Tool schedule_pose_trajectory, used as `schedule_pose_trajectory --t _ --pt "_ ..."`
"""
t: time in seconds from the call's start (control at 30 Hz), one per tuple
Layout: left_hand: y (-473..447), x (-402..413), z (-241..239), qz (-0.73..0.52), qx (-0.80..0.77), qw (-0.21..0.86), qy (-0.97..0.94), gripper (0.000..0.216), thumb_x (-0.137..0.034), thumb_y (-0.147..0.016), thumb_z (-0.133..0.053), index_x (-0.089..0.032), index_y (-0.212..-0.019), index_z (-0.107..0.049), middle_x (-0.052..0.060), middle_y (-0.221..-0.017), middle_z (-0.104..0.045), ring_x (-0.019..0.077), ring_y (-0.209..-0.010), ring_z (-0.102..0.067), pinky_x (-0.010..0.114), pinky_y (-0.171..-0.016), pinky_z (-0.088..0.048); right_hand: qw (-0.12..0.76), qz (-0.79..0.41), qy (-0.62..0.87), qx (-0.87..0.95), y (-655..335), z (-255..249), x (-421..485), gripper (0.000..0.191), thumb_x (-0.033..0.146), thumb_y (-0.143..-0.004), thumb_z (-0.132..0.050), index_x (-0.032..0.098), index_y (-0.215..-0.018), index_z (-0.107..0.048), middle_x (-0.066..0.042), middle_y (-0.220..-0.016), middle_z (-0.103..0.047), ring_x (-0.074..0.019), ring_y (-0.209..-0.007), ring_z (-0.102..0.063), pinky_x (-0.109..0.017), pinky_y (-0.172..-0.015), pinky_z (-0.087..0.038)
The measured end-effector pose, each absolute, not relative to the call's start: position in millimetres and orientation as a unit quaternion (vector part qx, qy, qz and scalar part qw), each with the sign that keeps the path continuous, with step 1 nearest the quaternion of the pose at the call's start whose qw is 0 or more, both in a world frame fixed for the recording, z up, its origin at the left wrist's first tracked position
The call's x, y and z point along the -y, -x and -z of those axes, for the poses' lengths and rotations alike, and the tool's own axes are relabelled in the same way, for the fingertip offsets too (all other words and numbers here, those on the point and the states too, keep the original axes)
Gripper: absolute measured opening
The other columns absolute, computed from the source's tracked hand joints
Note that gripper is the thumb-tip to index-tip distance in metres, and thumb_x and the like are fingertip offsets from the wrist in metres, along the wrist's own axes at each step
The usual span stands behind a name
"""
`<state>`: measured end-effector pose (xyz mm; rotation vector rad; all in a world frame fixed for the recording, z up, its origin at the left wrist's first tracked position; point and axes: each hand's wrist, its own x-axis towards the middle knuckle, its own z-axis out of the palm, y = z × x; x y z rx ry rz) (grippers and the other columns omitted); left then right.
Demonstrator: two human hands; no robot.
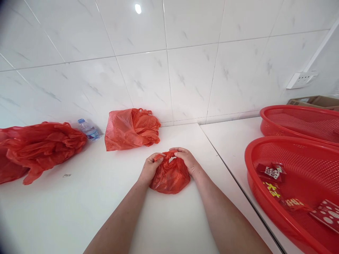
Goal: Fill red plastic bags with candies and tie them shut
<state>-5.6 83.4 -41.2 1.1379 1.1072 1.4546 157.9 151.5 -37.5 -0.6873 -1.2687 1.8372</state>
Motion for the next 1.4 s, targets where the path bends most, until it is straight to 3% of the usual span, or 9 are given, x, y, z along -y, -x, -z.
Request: schedule_pose_trajectory --t 0.13,0.33,0.53,0.8,0.9,1.0,1.13,1.27,1.4 --pt "5.5 -81.8 39.6 -0.620 -0.417 0.499 -0.439 0.022 -0.035 -0.077 -0.062 -0.017 -0.089 -0.064 0.004 -0.091 -0.065 0.0162 -0.083 -0.060 0.030 -0.080 -0.047 0.441 -0.666 0.335 0.500 -158.1 40.2 -155.7 0.032 0.039 -0.069 -0.062 0.018 -0.093 -0.060 -0.005 -0.084 -0.068 -0.0190 -0.076 -0.064 -0.035 -0.075 -0.051" --pt "14.6 -86.2 43.4 -0.712 -0.378 0.506 -0.308 0.022 -0.038 -0.074 -0.064 -0.017 -0.080 -0.059 0.005 -0.122 -0.055 0.0158 -0.089 -0.060 0.030 -0.079 -0.047 0.495 -0.494 0.461 0.547 -157.8 46.0 -166.2 0.016 0.029 -0.067 -0.055 0.022 -0.082 -0.056 0.000 -0.076 -0.063 -0.0160 -0.071 -0.058 -0.031 -0.069 -0.047" --pt "22.8 -96.1 50.5 -0.757 -0.401 0.452 -0.247 0.026 -0.038 -0.073 -0.060 -0.017 -0.069 -0.046 0.001 -0.084 -0.057 0.0110 -0.067 -0.057 0.027 -0.067 -0.047 0.473 -0.303 0.612 0.557 -173.7 46.8 -176.1 0.020 0.015 -0.068 -0.044 0.022 -0.079 -0.058 -0.001 -0.085 -0.061 -0.0166 -0.072 -0.052 -0.030 -0.066 -0.036" --pt "21.6 -93.2 51.1 -0.730 -0.452 0.423 -0.290 0.026 -0.041 -0.074 -0.058 -0.018 -0.068 -0.048 0.000 -0.075 -0.056 0.0100 -0.060 -0.052 0.025 -0.060 -0.043 0.410 -0.244 0.657 0.583 -178.1 47.5 -177.7 0.023 0.015 -0.072 -0.042 0.022 -0.085 -0.059 -0.001 -0.092 -0.064 -0.0159 -0.077 -0.055 -0.027 -0.063 -0.036" --pt "16.6 -90.0 47.1 -0.720 -0.474 0.383 -0.332 0.019 -0.035 -0.072 -0.061 -0.019 -0.082 -0.057 0.003 -0.093 -0.061 0.0151 -0.083 -0.057 0.028 -0.078 -0.044 0.404 -0.247 0.647 0.598 -179.0 46.8 -175.7 0.023 0.023 -0.076 -0.044 0.022 -0.093 -0.059 -0.002 -0.095 -0.064 -0.0174 -0.083 -0.057 -0.028 -0.068 -0.039" --pt "4.7 -84.7 42.5 -0.673 -0.519 0.277 -0.449 0.050 -0.027 -0.066 -0.067 -0.021 -0.114 -0.054 0.007 -0.126 -0.052 0.0231 -0.118 -0.045 0.035 -0.101 -0.034 0.391 -0.251 0.609 0.644 -176.4 48.3 -173.3 0.026 0.036 -0.076 -0.049 0.021 -0.094 -0.061 -0.004 -0.098 -0.065 -0.0203 -0.089 -0.058 -0.032 -0.075 -0.041" --pt "-9.6 -80.9 40.2 -0.547 -0.546 0.203 -0.602 0.082 -0.026 -0.057 -0.073 -0.021 -0.133 -0.042 0.012 -0.134 -0.046 0.0290 -0.120 -0.044 0.041 -0.104 -0.034 0.337 -0.319 0.523 0.715 -169.7 56.5 -173.9 0.030 0.043 -0.075 -0.051 0.022 -0.091 -0.064 -0.006 -0.099 -0.066 -0.0225 -0.088 -0.060 -0.035 -0.077 -0.044" --pt "-8.6 -81.2 39.4 -0.464 -0.585 0.184 -0.640 0.042 -0.024 -0.069 -0.061 -0.024 -0.112 -0.061 0.005 -0.106 -0.066 0.0229 -0.094 -0.059 0.036 -0.090 -0.045 0.356 -0.329 0.516 0.707 -167.3 62.0 -179.3 0.032 0.042 -0.073 -0.053 0.023 -0.097 -0.063 -0.008 -0.112 -0.062 -0.0247 -0.093 -0.060 -0.038 -0.079 -0.046" --pt "4.5 -73.5 38.6 -0.463 -0.601 0.175 -0.627 0.021 -0.022 -0.073 -0.055 -0.024 -0.091 -0.067 0.002 -0.089 -0.068 0.0187 -0.081 -0.059 0.031 -0.077 -0.048 0.344 -0.312 0.567 0.681 -168.8 60.6 -183.3 0.029 0.046 -0.075 -0.050 0.026 -0.092 -0.063 -0.009 -0.109 -0.063 -0.0259 -0.090 -0.061 -0.039 -0.073 -0.046"
